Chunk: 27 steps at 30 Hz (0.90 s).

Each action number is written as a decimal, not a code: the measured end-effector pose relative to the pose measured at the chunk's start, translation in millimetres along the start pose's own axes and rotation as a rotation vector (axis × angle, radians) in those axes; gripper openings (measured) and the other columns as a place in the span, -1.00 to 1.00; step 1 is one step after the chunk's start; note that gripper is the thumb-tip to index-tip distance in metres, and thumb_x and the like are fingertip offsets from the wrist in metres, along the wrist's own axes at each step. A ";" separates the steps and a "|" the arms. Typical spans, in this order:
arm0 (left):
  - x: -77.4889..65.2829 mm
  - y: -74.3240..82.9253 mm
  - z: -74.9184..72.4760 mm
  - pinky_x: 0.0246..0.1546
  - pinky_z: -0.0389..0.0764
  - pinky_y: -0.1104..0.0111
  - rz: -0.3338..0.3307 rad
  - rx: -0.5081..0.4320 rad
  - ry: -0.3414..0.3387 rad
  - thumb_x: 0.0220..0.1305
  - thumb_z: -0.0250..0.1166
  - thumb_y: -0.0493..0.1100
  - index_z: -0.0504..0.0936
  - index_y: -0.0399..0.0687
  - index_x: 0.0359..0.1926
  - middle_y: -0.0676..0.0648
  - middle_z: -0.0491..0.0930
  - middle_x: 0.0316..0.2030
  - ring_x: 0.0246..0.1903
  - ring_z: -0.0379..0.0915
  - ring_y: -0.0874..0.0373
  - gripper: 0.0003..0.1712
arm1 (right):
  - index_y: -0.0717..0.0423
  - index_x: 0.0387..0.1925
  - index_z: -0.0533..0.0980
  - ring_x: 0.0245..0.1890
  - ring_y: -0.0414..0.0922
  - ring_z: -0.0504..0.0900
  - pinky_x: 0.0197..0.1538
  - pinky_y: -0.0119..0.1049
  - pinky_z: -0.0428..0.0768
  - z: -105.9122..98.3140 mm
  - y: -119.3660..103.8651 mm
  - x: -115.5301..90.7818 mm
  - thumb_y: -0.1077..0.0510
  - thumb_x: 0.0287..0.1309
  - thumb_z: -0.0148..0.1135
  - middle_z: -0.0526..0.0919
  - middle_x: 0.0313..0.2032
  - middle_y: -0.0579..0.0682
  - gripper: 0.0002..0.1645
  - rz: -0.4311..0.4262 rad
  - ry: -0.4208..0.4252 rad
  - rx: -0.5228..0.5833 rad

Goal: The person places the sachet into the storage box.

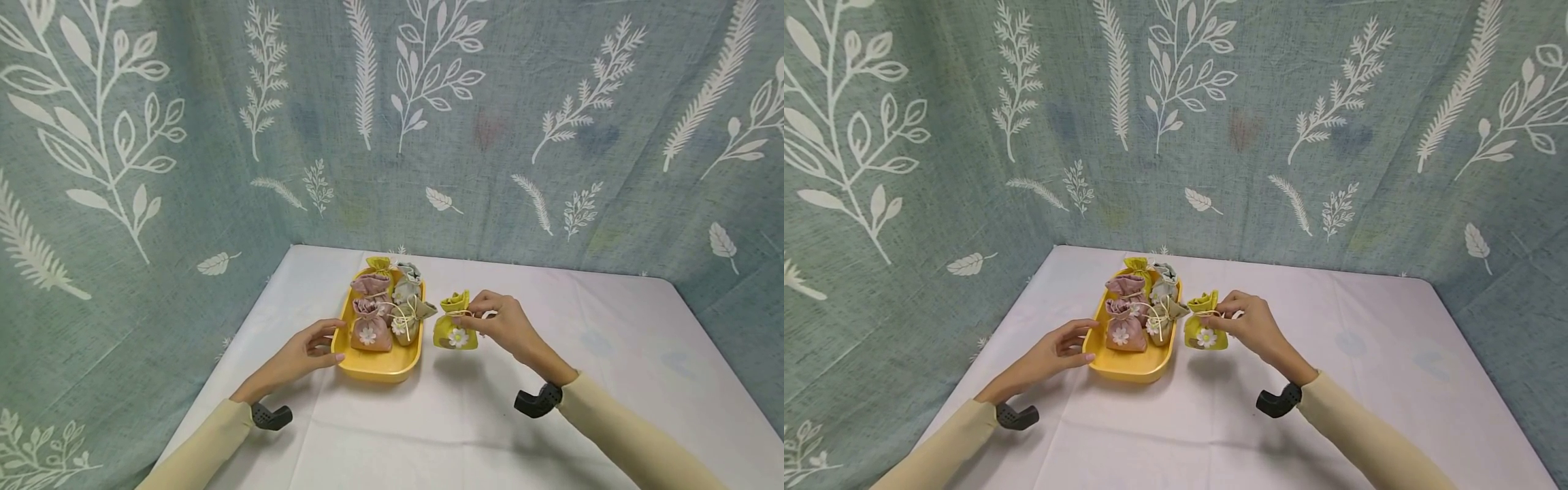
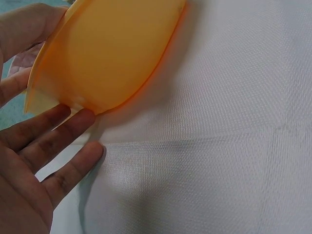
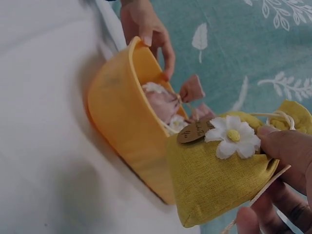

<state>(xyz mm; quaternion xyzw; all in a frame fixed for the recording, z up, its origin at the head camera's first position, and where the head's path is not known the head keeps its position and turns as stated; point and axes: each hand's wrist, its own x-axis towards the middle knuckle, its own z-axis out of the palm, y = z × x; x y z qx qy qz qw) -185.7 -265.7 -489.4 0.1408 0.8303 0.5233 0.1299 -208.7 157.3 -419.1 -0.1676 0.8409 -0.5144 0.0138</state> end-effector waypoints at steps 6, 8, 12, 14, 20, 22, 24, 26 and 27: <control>-0.9 -0.4 -1.2 0.30 0.49 0.05 0.018 -0.019 -0.009 0.32 0.47 -0.01 0.34 0.09 0.49 -0.23 0.42 0.36 0.21 0.49 -0.09 -0.20 | -0.06 -0.49 0.74 -0.22 -0.01 0.56 -0.38 -0.19 0.67 9.8 -4.9 2.1 -0.10 0.04 0.62 0.65 -0.30 -0.04 -0.74 -0.027 -0.025 0.036; -1.0 -0.3 -1.2 0.30 0.49 0.06 0.019 -0.021 -0.010 0.31 0.48 -0.02 0.34 0.09 0.49 -0.23 0.42 0.36 0.22 0.49 -0.09 -0.20 | -0.07 -0.53 0.72 -0.21 -0.01 0.56 -0.37 -0.18 0.67 13.2 -6.6 3.0 -0.10 0.04 0.62 0.66 -0.29 -0.05 -0.73 -0.033 -0.035 0.037; -0.6 -0.4 -0.8 0.29 0.50 0.06 0.013 -0.022 -0.008 0.30 0.48 -0.01 0.35 0.10 0.48 -0.23 0.42 0.35 0.22 0.49 -0.09 -0.20 | -0.10 -0.51 0.74 -0.21 -0.02 0.56 -0.35 -0.18 0.68 19.3 -10.0 4.9 -0.11 0.05 0.61 0.66 -0.28 -0.05 -0.75 -0.047 -0.053 0.039; -0.1 -0.7 -0.6 0.29 0.50 0.05 0.009 -0.021 -0.009 0.30 0.49 0.00 0.35 0.09 0.48 -0.23 0.43 0.35 0.22 0.49 -0.09 -0.19 | -0.12 -0.49 0.75 -0.21 -0.02 0.56 -0.36 -0.20 0.68 22.2 -12.0 5.9 -0.11 0.05 0.61 0.66 -0.28 -0.06 -0.77 -0.051 -0.058 0.043; 0.2 -0.8 -0.7 0.30 0.50 0.03 0.003 -0.016 -0.006 0.29 0.49 0.00 0.35 0.08 0.48 -0.22 0.43 0.35 0.21 0.49 -0.08 -0.19 | -0.15 -0.44 0.77 -0.20 -0.03 0.56 -0.31 -0.20 0.70 31.2 -17.4 9.1 -0.11 0.06 0.60 0.66 -0.28 -0.08 -0.81 -0.056 -0.073 0.038; -0.2 -0.8 -0.8 0.29 0.50 0.03 0.000 -0.017 -0.004 0.29 0.49 0.00 0.35 0.09 0.48 -0.22 0.43 0.35 0.21 0.49 -0.08 -0.19 | -0.17 -0.43 0.77 -0.19 -0.04 0.57 -0.30 -0.20 0.70 34.4 -19.1 10.3 -0.12 0.07 0.60 0.66 -0.28 -0.09 -0.81 -0.064 -0.078 0.031; -0.7 -0.9 -0.9 0.29 0.51 0.04 -0.001 -0.015 -0.003 0.29 0.49 0.00 0.35 0.10 0.47 -0.23 0.43 0.35 0.21 0.49 -0.08 -0.20 | -0.18 -0.42 0.77 -0.19 -0.05 0.57 -0.29 -0.21 0.69 37.8 -21.3 11.3 -0.13 0.07 0.59 0.67 -0.28 -0.10 -0.81 -0.073 -0.081 0.031; -0.3 -1.5 -0.7 0.29 0.51 0.04 -0.003 -0.013 -0.005 0.30 0.49 0.01 0.35 0.11 0.47 -0.22 0.42 0.35 0.22 0.49 -0.08 -0.20 | -0.17 -0.40 0.78 -0.20 -0.05 0.57 -0.28 -0.21 0.68 41.2 -23.4 12.4 -0.13 0.06 0.60 0.67 -0.28 -0.10 -0.81 -0.084 -0.083 0.041; -0.3 -1.7 -0.6 0.29 0.51 0.05 -0.002 -0.012 -0.006 0.30 0.49 0.01 0.35 0.12 0.47 -0.22 0.42 0.35 0.22 0.48 -0.08 -0.20 | -0.18 -0.39 0.78 -0.20 -0.05 0.57 -0.27 -0.21 0.68 42.9 -24.6 12.9 -0.13 0.06 0.60 0.68 -0.28 -0.11 -0.81 -0.086 -0.086 0.041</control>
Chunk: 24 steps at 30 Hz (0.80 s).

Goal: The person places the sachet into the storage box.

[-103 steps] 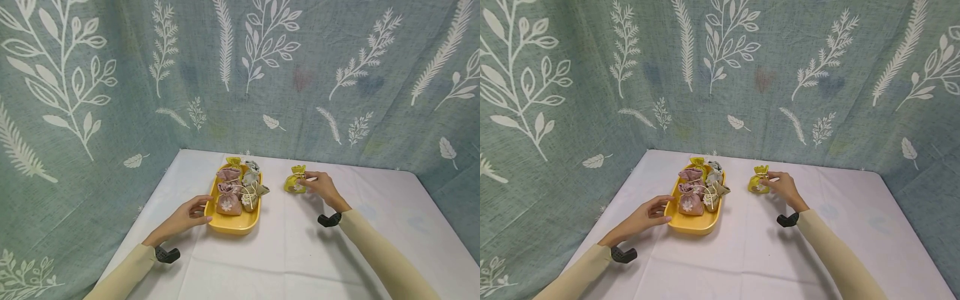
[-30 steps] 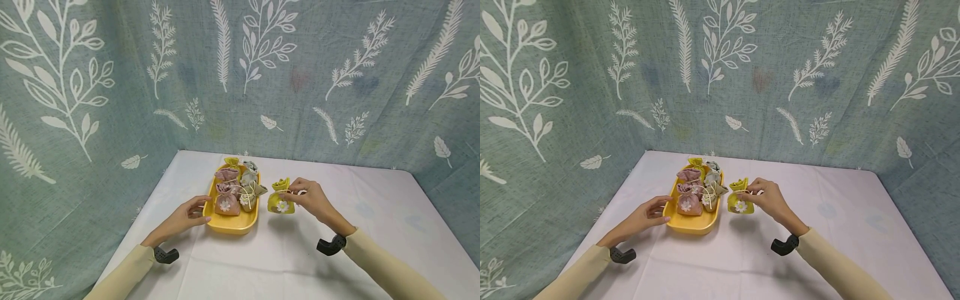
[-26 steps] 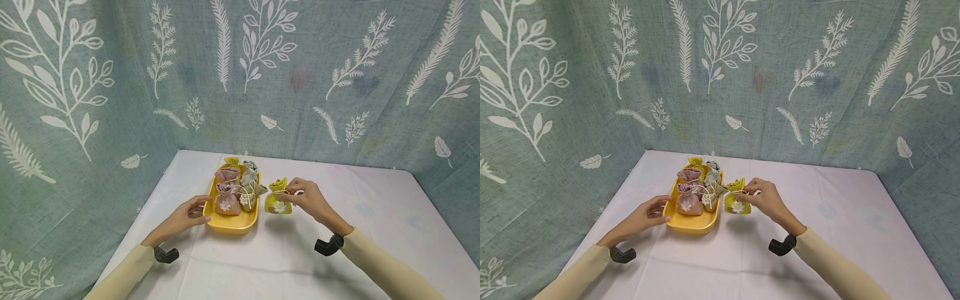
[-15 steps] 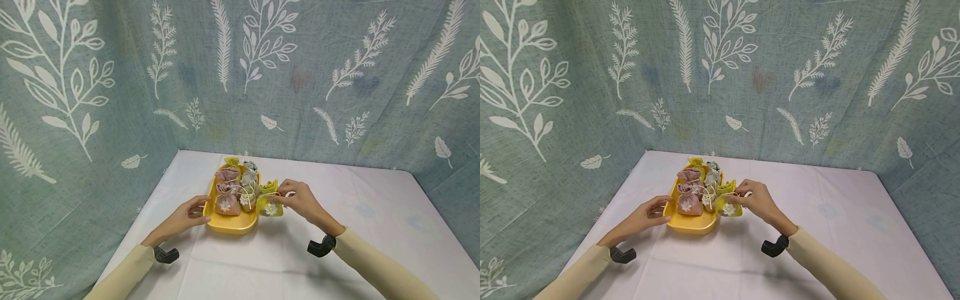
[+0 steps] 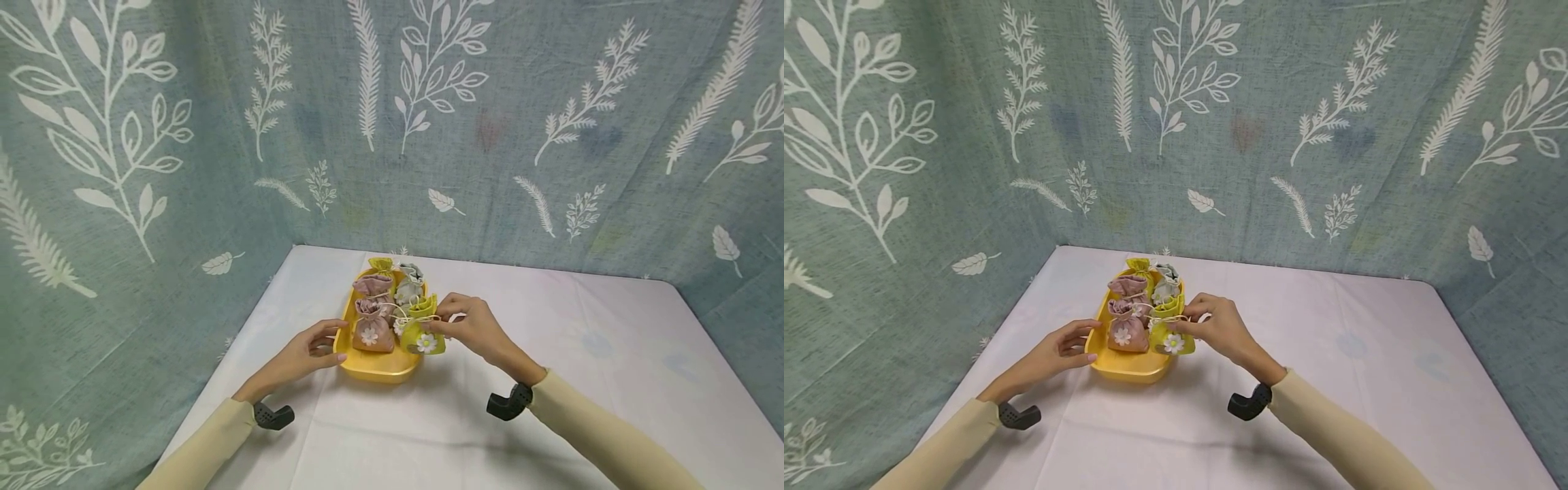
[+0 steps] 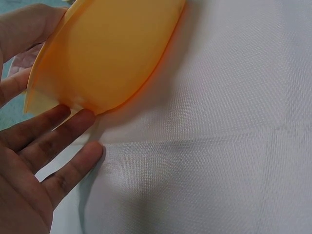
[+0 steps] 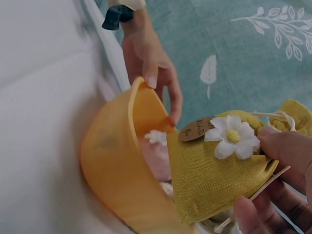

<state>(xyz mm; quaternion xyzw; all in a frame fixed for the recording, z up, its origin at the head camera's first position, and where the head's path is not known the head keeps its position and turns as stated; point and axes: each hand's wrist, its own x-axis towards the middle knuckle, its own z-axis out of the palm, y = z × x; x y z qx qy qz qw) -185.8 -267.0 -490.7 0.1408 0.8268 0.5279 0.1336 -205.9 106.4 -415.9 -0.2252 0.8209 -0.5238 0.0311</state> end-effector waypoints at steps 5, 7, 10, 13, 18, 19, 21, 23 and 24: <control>0.5 -0.7 -0.4 0.30 0.50 0.04 0.002 0.002 -0.004 0.30 0.49 0.02 0.35 0.11 0.48 -0.21 0.43 0.35 0.23 0.48 -0.08 -0.20 | -0.20 -0.33 0.80 -0.18 -0.07 0.59 -0.19 -0.18 0.69 10.8 -4.6 4.2 -0.11 0.07 0.59 0.69 -0.25 -0.15 -0.83 -0.003 -0.018 -0.008; 0.3 -0.9 -0.6 0.30 0.49 0.04 -0.002 0.004 -0.002 0.29 0.49 0.03 0.35 0.11 0.48 -0.21 0.43 0.35 0.23 0.47 -0.08 -0.19 | -0.18 -0.33 0.79 -0.18 -0.08 0.59 -0.17 -0.17 0.69 16.3 -5.6 6.1 -0.09 0.08 0.59 0.69 -0.24 -0.17 -0.84 -0.013 -0.025 -0.022; -0.1 -0.8 -0.6 0.30 0.49 0.04 -0.008 0.008 0.005 0.29 0.49 0.03 0.35 0.12 0.48 -0.21 0.43 0.36 0.23 0.47 -0.08 -0.19 | -0.15 -0.32 0.79 -0.21 -0.10 0.59 -0.18 -0.19 0.70 24.2 -6.1 9.6 -0.07 0.08 0.59 0.69 -0.25 -0.19 -0.84 -0.036 -0.034 -0.037; -0.8 0.1 -0.5 0.30 0.50 0.05 -0.007 0.013 0.006 0.29 0.49 0.04 0.36 0.13 0.47 -0.20 0.43 0.36 0.23 0.47 -0.07 -0.20 | -0.14 -0.33 0.78 -0.23 -0.12 0.59 -0.19 -0.23 0.70 30.6 -6.2 12.7 -0.05 0.10 0.59 0.68 -0.27 -0.20 -0.85 -0.047 -0.043 -0.048; -0.9 0.8 -1.0 0.29 0.51 0.05 0.008 0.006 -0.004 0.31 0.48 0.01 0.36 0.12 0.47 -0.19 0.43 0.36 0.24 0.46 -0.08 -0.22 | -0.15 -0.37 0.75 -0.25 -0.14 0.59 -0.19 -0.24 0.70 36.4 -5.9 16.0 -0.07 0.09 0.59 0.67 -0.30 -0.21 -0.84 -0.052 -0.037 -0.069; -1.0 0.7 -1.1 0.29 0.51 0.04 0.012 0.001 -0.005 0.31 0.48 0.01 0.36 0.12 0.47 -0.19 0.43 0.36 0.24 0.46 -0.08 -0.22 | -0.15 -0.39 0.75 -0.26 -0.13 0.59 -0.19 -0.24 0.70 37.4 -5.9 16.6 -0.07 0.09 0.59 0.66 -0.30 -0.21 -0.84 -0.056 -0.037 -0.072; -1.5 0.4 -1.4 0.29 0.50 0.04 0.016 -0.003 -0.005 0.31 0.48 0.00 0.36 0.12 0.47 -0.19 0.43 0.36 0.24 0.46 -0.09 -0.22 | -0.16 -0.42 0.74 -0.25 -0.14 0.59 -0.21 -0.22 0.67 39.5 -5.4 17.3 -0.07 0.09 0.58 0.67 -0.29 -0.22 -0.84 -0.061 -0.048 -0.077; -1.5 -0.3 -1.7 0.29 0.50 0.04 0.019 -0.005 -0.004 0.31 0.48 0.00 0.36 0.12 0.47 -0.19 0.43 0.36 0.24 0.46 -0.09 -0.22 | -0.18 -0.44 0.74 -0.24 -0.15 0.60 -0.22 -0.23 0.64 42.0 -4.2 17.7 -0.07 0.11 0.57 0.68 -0.28 -0.23 -0.85 -0.067 -0.066 -0.089; -1.6 -0.7 -1.8 0.29 0.51 0.04 0.020 -0.005 -0.004 0.31 0.48 0.01 0.36 0.12 0.47 -0.18 0.43 0.36 0.23 0.47 -0.08 -0.22 | -0.18 -0.45 0.73 -0.24 -0.15 0.60 -0.23 -0.23 0.63 43.4 -3.3 17.7 -0.07 0.11 0.57 0.68 -0.27 -0.24 -0.84 -0.069 -0.077 -0.102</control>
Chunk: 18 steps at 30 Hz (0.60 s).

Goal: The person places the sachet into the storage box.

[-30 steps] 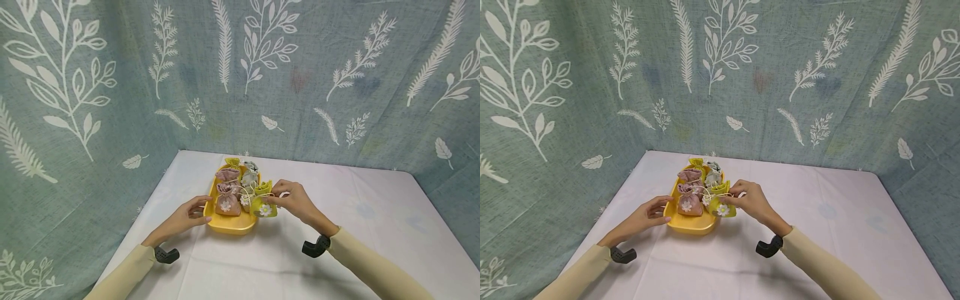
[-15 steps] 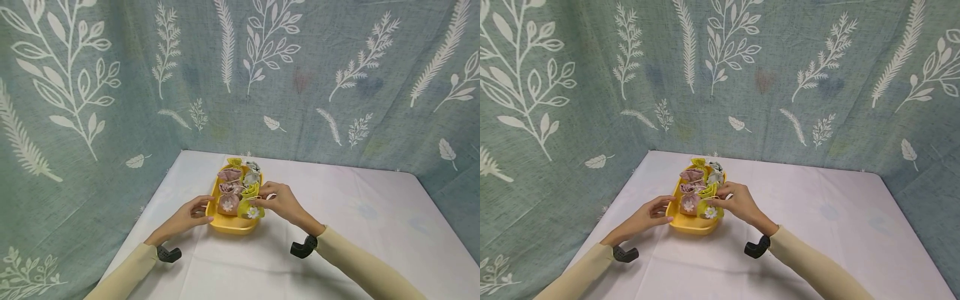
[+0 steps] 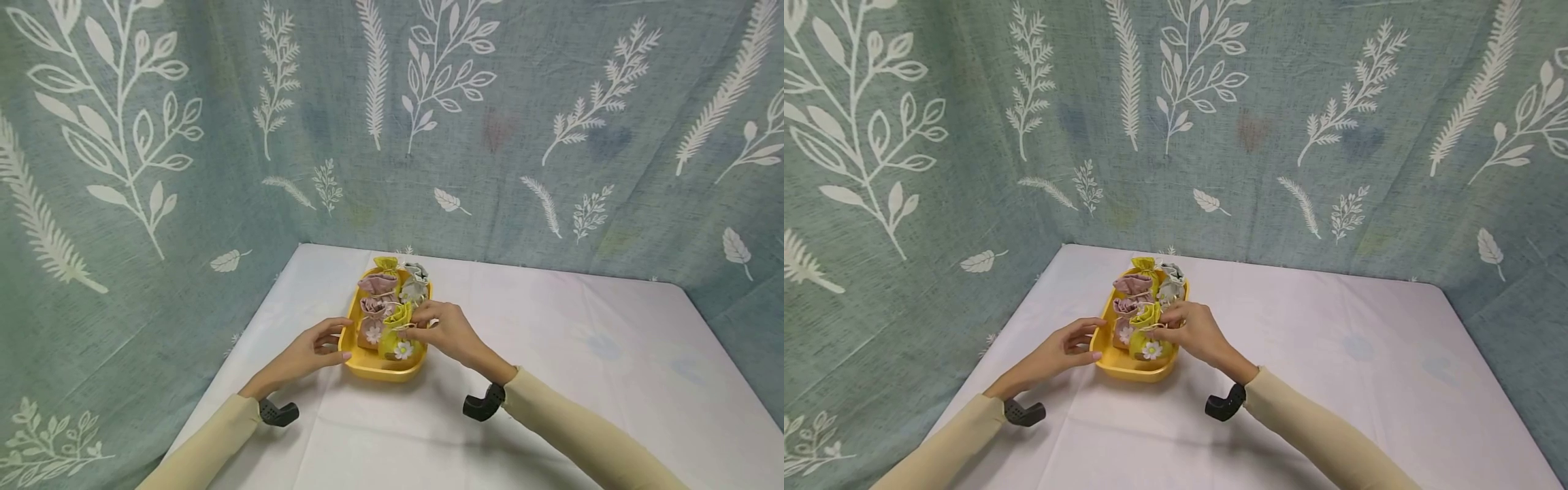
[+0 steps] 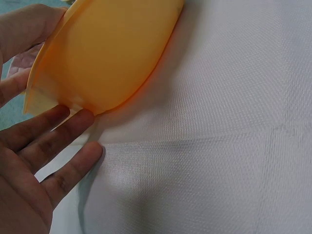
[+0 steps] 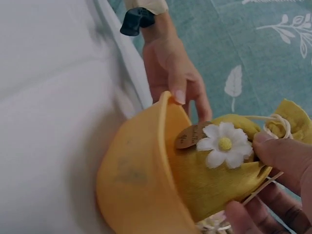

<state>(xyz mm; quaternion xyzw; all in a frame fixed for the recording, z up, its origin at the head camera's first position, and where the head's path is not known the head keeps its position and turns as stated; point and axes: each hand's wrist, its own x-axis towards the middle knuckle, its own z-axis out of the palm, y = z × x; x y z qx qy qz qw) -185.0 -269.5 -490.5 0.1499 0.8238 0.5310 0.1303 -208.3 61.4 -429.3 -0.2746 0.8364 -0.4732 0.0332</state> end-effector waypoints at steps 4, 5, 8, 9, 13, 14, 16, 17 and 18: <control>1.6 -1.3 2.0 0.28 0.52 0.08 0.005 0.001 -0.005 0.31 0.48 0.02 0.36 0.13 0.47 -0.17 0.44 0.35 0.22 0.47 -0.06 -0.22 | -0.16 -0.36 0.77 -0.24 -0.21 0.59 -0.22 -0.27 0.63 3.6 5.3 -3.0 -0.05 0.15 0.55 0.69 -0.28 -0.29 -0.89 -0.007 -0.028 -0.054; 1.8 -1.6 2.2 0.27 0.53 0.09 0.004 0.004 -0.008 0.30 0.48 0.02 0.36 0.12 0.47 -0.16 0.44 0.35 0.22 0.48 -0.05 -0.21 | -0.14 -0.32 0.78 -0.24 -0.21 0.60 -0.21 -0.28 0.63 3.9 6.3 -4.1 -0.04 0.16 0.54 0.69 -0.29 -0.29 -0.89 -0.011 -0.033 -0.063; 2.2 -0.3 1.5 0.25 0.55 0.13 0.001 0.023 -0.007 0.29 0.49 0.03 0.36 0.12 0.47 -0.14 0.44 0.35 0.21 0.49 -0.02 -0.20 | -0.13 -0.16 0.79 -0.24 -0.24 0.62 -0.19 -0.31 0.66 1.3 7.9 -7.6 -0.01 0.20 0.52 0.69 -0.30 -0.29 -0.82 0.015 -0.036 -0.053; 2.2 0.9 0.9 0.24 0.56 0.14 0.005 0.038 -0.007 0.29 0.49 0.04 0.36 0.11 0.47 -0.13 0.44 0.35 0.20 0.49 -0.02 -0.20 | -0.12 -0.14 0.79 -0.24 -0.24 0.63 -0.18 -0.30 0.68 -1.3 7.6 -8.7 0.01 0.21 0.51 0.70 -0.29 -0.28 -0.81 0.026 -0.036 -0.038; 1.2 8.4 -3.4 0.17 0.61 0.14 0.033 0.133 0.000 0.28 0.48 0.11 0.39 0.11 0.46 -0.08 0.46 0.35 0.18 0.52 0.00 -0.20 | -0.01 -0.05 0.77 -0.24 -0.14 0.69 -0.21 -0.20 0.75 -19.9 7.4 -16.7 0.03 0.24 0.48 0.73 -0.19 -0.17 -0.74 0.068 -0.002 0.064; 0.9 10.3 -5.0 0.14 0.62 0.13 0.052 0.168 0.006 0.29 0.47 0.13 0.40 0.09 0.45 -0.07 0.48 0.34 0.16 0.53 0.01 -0.21 | 0.00 -0.04 0.76 -0.24 -0.11 0.70 -0.22 -0.19 0.75 -26.5 7.9 -19.7 0.03 0.25 0.48 0.74 -0.17 -0.14 -0.73 0.076 0.010 0.078; -0.1 14.8 -8.7 0.08 0.64 0.11 0.093 0.243 0.031 0.32 0.43 0.16 0.44 0.06 0.43 -0.06 0.52 0.31 0.13 0.56 0.03 -0.25 | -0.02 -0.03 0.76 -0.24 -0.06 0.71 -0.23 -0.19 0.76 -41.7 10.9 -27.2 0.01 0.26 0.47 0.74 -0.13 -0.11 -0.72 0.091 0.039 0.080; -0.8 17.7 -11.1 0.05 0.65 0.10 0.114 0.287 0.052 0.33 0.42 0.18 0.46 0.05 0.41 -0.06 0.54 0.29 0.11 0.58 0.04 -0.28 | -0.05 -0.03 0.75 -0.23 -0.05 0.71 -0.22 -0.23 0.76 -50.3 13.7 -31.7 -0.02 0.26 0.47 0.74 -0.11 -0.11 -0.71 0.098 0.056 0.065; -0.9 20.3 -14.0 0.01 0.66 0.10 0.138 0.337 0.079 0.35 0.39 0.20 0.48 0.03 0.39 -0.05 0.56 0.27 0.08 0.59 0.05 -0.29 | -0.09 -0.02 0.75 -0.22 -0.05 0.72 -0.20 -0.24 0.75 -59.9 16.3 -36.9 -0.04 0.26 0.47 0.75 -0.10 -0.10 -0.71 0.109 0.075 0.045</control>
